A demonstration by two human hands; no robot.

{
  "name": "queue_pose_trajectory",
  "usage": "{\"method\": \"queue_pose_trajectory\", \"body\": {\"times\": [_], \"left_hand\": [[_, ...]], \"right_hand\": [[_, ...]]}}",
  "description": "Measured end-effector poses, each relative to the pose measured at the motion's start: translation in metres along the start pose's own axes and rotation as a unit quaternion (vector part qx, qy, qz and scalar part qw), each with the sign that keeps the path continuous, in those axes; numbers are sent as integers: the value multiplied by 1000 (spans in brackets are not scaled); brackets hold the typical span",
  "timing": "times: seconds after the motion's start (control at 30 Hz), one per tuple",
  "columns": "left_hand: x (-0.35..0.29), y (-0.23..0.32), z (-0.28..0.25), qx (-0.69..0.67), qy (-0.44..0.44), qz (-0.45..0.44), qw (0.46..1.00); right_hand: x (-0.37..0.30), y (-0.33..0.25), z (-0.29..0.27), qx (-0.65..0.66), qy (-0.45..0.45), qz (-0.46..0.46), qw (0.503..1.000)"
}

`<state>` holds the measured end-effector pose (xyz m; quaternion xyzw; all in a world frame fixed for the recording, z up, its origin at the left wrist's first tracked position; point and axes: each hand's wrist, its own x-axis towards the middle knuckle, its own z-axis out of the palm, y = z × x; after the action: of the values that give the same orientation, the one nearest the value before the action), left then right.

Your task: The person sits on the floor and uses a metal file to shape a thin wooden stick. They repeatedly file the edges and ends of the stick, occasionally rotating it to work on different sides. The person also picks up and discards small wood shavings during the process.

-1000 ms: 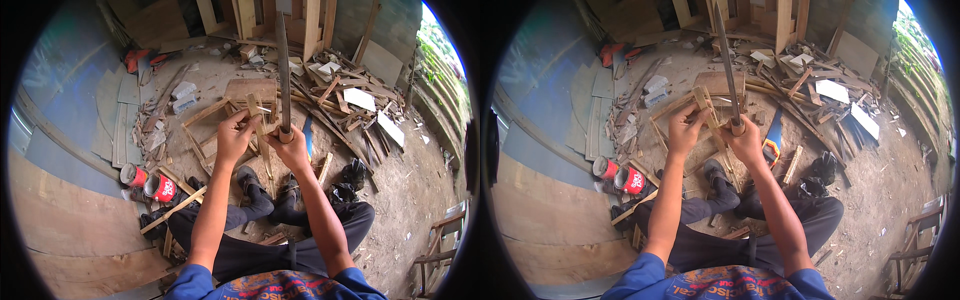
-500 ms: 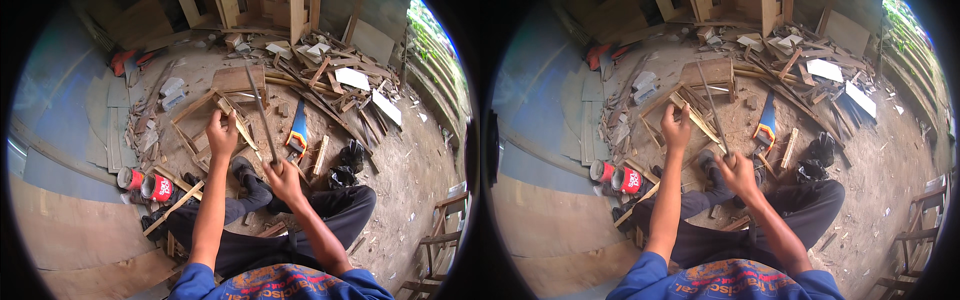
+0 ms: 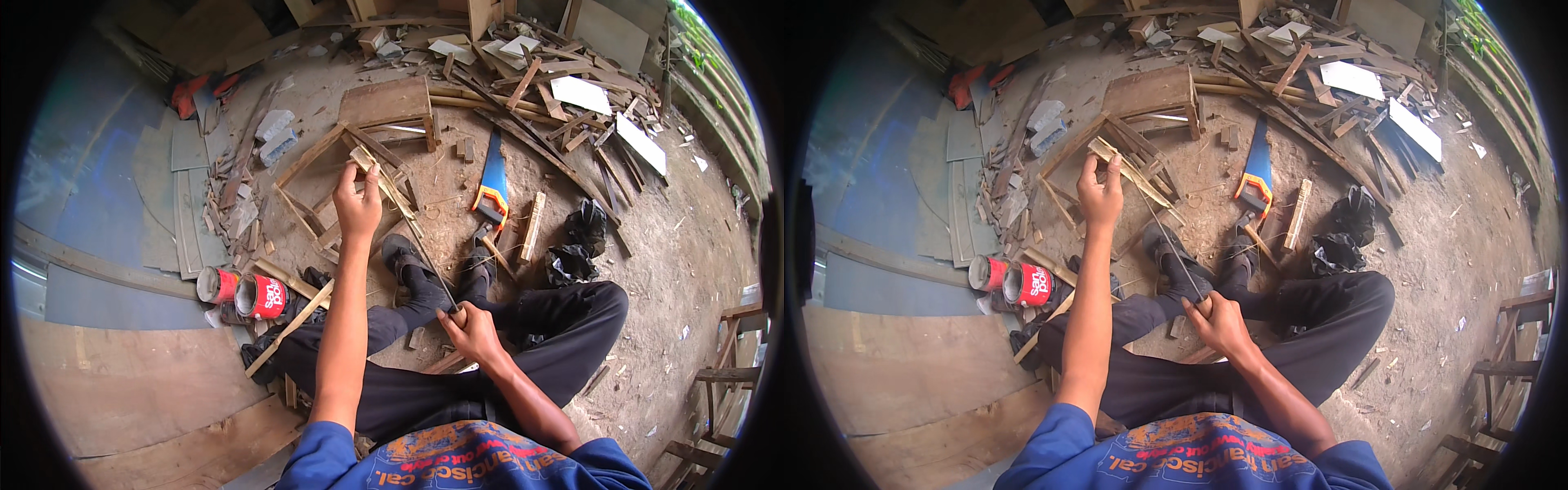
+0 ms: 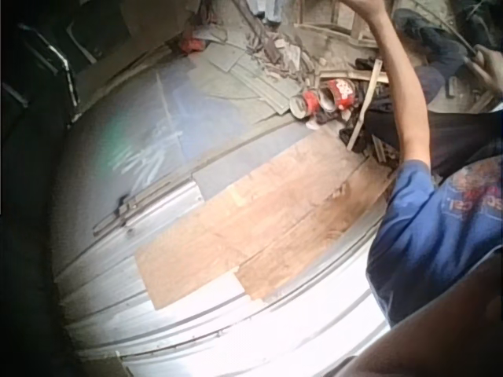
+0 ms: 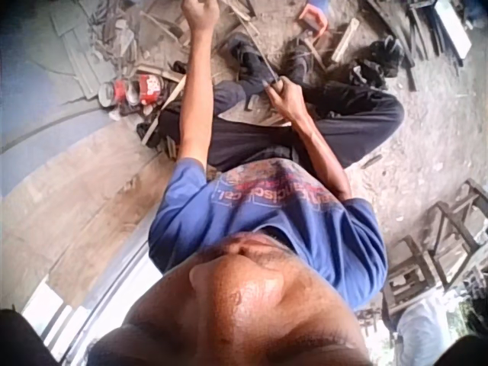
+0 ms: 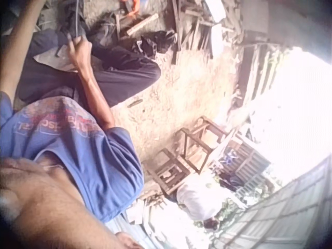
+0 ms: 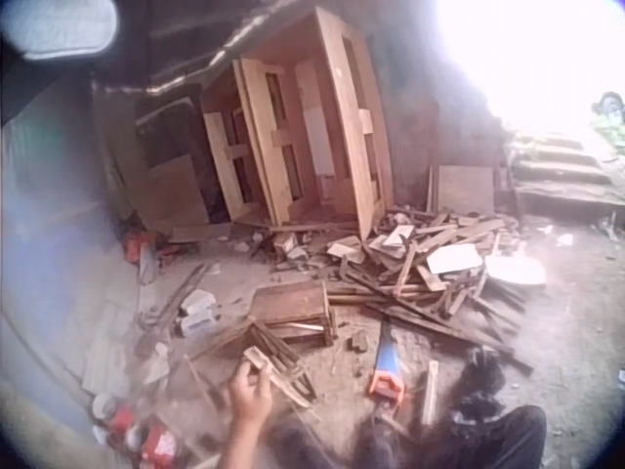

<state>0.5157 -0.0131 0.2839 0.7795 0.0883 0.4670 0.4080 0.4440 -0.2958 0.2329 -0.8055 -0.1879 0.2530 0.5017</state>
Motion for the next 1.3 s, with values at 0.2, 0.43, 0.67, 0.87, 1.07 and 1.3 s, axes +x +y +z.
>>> {"method": "queue_pose_trajectory", "body": {"times": [0.2, 0.43, 0.67, 0.87, 1.07, 1.3], "left_hand": [[-1, 6, 1, -7, -5, -20, 1000], [3, 4, 0, 18, 3, 30, 999], [-7, 8, 3, -45, -39, -16, 998], [-16, 21, 13, -16, -24, 4, 1000], [-5, 4, -1, 24, 13, 11, 1000], [-15, 5, -1, 38, 37, 20, 998]], "right_hand": [[8, 1, 4, 14, 32, -25, 999], [10, -4, 0, 12, 28, -18, 999], [22, -26, -8, -21, 7, 11, 1000], [69, 40, 37, -6, 61, -22, 998], [84, 22, 42, 81, -111, 79, 987], [68, 1, 46, 4, 27, -39, 999]]}}
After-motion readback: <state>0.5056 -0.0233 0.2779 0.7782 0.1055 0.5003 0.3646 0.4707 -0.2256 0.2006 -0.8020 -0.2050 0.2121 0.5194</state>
